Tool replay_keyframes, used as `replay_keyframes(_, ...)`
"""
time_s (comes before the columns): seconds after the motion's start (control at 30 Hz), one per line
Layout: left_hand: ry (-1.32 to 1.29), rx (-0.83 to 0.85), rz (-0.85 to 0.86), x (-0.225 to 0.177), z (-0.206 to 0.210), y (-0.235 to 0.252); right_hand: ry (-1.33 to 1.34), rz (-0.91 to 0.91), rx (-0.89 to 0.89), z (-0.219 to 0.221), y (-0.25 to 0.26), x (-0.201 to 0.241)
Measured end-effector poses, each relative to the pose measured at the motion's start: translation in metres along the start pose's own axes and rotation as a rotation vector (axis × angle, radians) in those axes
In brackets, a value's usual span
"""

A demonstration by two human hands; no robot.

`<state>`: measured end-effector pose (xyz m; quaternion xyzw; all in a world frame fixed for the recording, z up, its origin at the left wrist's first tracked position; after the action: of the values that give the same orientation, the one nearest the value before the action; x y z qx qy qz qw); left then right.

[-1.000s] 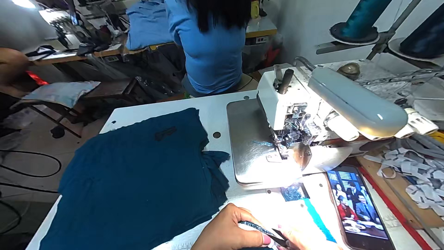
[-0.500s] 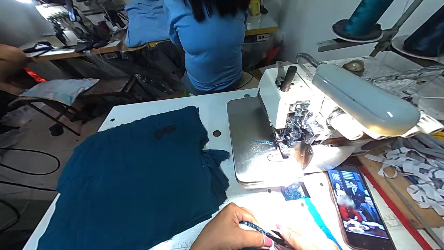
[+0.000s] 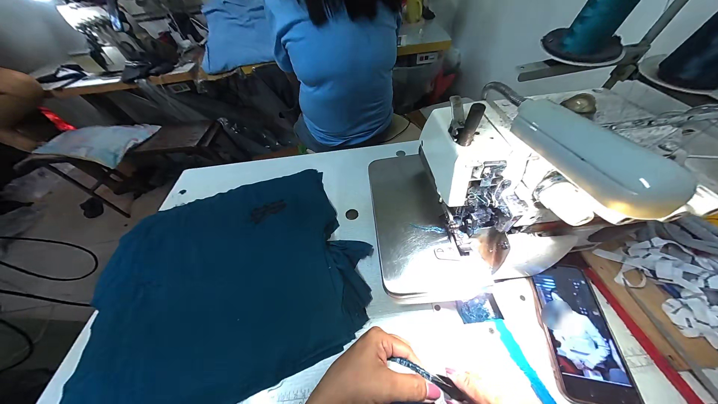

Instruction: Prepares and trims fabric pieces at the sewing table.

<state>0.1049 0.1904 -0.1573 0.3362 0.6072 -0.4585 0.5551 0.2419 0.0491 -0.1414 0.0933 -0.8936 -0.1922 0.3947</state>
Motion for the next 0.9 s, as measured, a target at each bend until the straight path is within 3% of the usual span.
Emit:
replay_keyframes(0.17, 0.019, -0.057, -0.131, -0.008, 0.003, -0.001, -0.026, -0.004, -0.001, -0.002, 0.002, 0.002)
replay_keyframes(0.37, 0.007, -0.007, -0.018, -0.001, 0.001, 0.000, -0.013, -0.019, -0.010, -0.001, 0.001, 0.001)
replay_keyframes(0.53, 0.011, -0.056, -0.151, -0.011, 0.003, -0.001, -0.033, -0.019, -0.013, -0.004, -0.002, -0.001)
replay_keyframes(0.63, 0.012, -0.034, -0.066, -0.004, 0.002, 0.000, -0.037, -0.022, -0.020, -0.003, 0.001, 0.000)
replay_keyframes(0.73, 0.026, -0.062, -0.142, -0.009, 0.003, -0.001, -0.046, -0.025, -0.011, -0.002, 0.004, 0.002)
replay_keyframes(0.9, 0.029, -0.011, -0.004, -0.001, 0.002, 0.001, -0.048, -0.029, -0.007, -0.002, 0.005, 0.002)
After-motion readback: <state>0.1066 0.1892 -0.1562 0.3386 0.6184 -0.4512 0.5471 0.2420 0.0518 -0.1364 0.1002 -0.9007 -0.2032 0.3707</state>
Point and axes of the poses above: each hand's wrist, its own y-axis towards the middle knuckle, its own z-axis out of the palm, x = y × z, the point moved 5 cm from there along y, towards the middle knuckle, and after that the axes turned 2 degrees about -z, right-handed, at the moved point
